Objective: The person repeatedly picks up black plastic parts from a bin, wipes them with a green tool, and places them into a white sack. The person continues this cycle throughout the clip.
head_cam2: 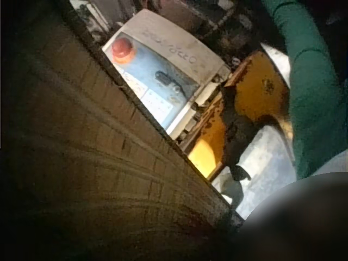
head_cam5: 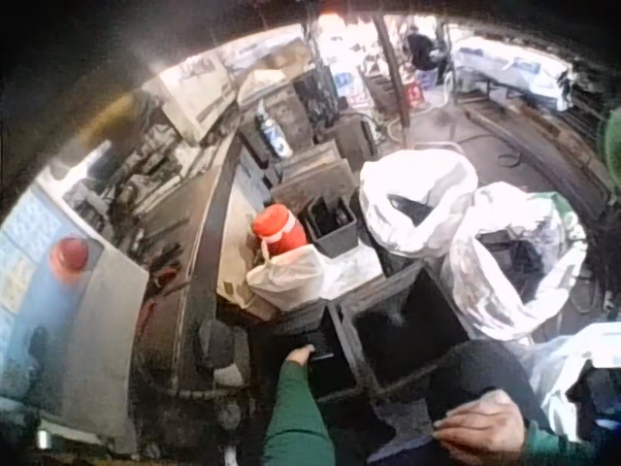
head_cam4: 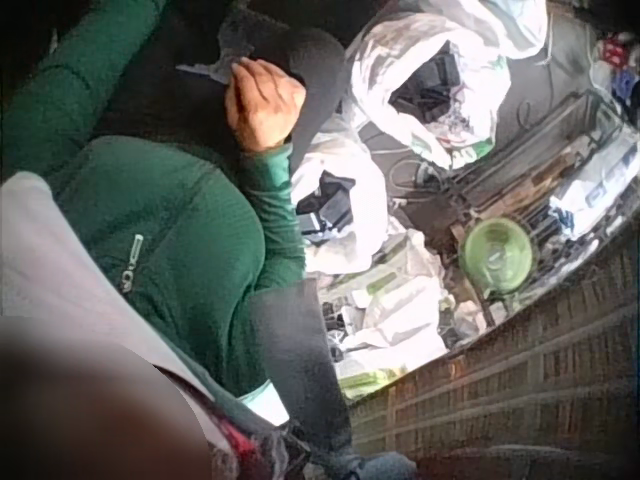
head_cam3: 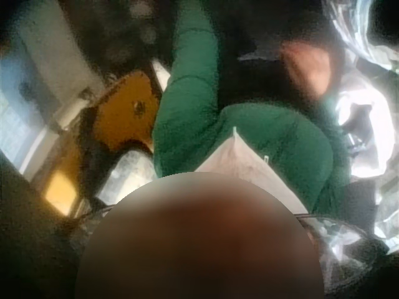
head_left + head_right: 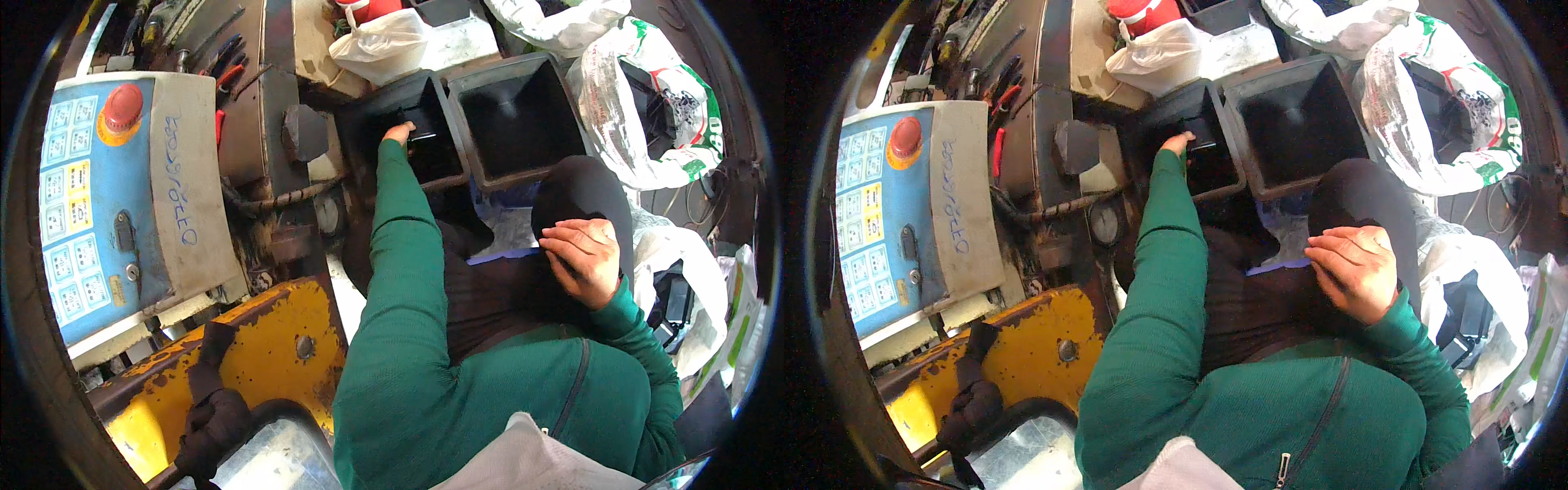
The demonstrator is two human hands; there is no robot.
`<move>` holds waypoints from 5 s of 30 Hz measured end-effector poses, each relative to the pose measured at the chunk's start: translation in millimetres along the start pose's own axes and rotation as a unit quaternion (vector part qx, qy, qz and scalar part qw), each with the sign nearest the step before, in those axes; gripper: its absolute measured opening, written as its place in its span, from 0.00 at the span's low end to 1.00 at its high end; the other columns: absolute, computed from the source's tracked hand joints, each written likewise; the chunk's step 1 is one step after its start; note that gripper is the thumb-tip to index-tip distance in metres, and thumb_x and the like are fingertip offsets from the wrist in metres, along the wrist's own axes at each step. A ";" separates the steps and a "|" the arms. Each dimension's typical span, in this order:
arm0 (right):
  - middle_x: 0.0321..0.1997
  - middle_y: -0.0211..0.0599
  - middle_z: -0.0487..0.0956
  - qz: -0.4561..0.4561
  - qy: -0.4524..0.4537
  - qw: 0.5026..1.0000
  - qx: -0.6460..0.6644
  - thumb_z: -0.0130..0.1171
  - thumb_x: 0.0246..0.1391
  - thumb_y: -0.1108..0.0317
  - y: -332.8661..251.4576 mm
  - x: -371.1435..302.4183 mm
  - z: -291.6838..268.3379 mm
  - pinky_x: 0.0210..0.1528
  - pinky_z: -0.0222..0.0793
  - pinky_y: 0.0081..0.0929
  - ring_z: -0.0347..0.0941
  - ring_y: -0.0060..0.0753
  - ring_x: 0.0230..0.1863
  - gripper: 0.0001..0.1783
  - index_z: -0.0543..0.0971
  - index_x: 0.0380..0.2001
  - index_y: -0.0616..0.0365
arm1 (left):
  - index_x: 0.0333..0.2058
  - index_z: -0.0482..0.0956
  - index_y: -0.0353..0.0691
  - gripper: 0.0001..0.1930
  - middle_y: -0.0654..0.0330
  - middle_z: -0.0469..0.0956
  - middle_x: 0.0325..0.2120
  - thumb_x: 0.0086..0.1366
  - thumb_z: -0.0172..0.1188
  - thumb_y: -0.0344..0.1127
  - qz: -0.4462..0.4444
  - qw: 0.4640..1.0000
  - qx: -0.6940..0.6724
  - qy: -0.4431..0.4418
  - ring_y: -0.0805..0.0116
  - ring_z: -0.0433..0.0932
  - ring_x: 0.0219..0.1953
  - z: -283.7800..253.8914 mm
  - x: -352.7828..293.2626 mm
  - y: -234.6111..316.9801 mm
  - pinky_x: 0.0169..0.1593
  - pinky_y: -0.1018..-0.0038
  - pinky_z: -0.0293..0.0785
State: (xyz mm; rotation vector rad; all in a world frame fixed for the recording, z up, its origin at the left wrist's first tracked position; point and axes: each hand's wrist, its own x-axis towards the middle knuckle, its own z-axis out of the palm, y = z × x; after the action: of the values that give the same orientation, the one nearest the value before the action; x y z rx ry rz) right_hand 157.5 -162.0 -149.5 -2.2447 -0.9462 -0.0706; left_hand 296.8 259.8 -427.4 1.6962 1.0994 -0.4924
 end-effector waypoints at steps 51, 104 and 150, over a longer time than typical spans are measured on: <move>0.49 0.43 0.77 0.380 0.088 0.898 0.202 0.64 0.49 0.49 40.7 -179.0 -194.1 0.50 0.69 0.28 0.74 0.30 0.48 0.37 0.68 0.56 0.63 | 0.40 0.76 0.26 0.20 0.57 0.78 0.23 0.58 0.65 0.40 0.539 0.806 0.032 -0.240 0.72 0.74 0.21 134.5 -468.6 67.6 0.24 0.76 0.68; 0.38 0.22 0.78 0.382 0.070 0.660 0.643 0.65 0.50 0.56 46.0 137.0 49.1 0.33 0.70 0.19 0.73 0.17 0.39 0.19 0.75 0.44 0.47 | 0.45 0.80 0.48 0.20 0.55 0.76 0.49 0.52 0.61 0.43 0.234 0.751 0.612 -0.080 0.55 0.77 0.47 17.4 -60.1 43.2 0.53 0.64 0.73; 0.72 0.42 0.47 0.491 -0.133 0.767 -0.392 0.68 0.35 0.56 94.2 -335.3 -116.4 0.61 0.54 0.60 0.46 0.55 0.69 0.30 0.78 0.49 0.42 | 0.43 0.77 0.31 0.22 0.54 0.81 0.34 0.58 0.61 0.45 0.318 0.944 0.075 0.047 0.67 0.79 0.26 -82.5 -198.8 63.6 0.26 0.74 0.72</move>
State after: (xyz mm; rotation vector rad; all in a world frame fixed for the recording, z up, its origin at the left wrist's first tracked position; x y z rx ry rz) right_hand -3.4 -485.4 -215.5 -3.3166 0.3705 0.4076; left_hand 236.7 242.9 -211.9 2.0996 0.5265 -0.0804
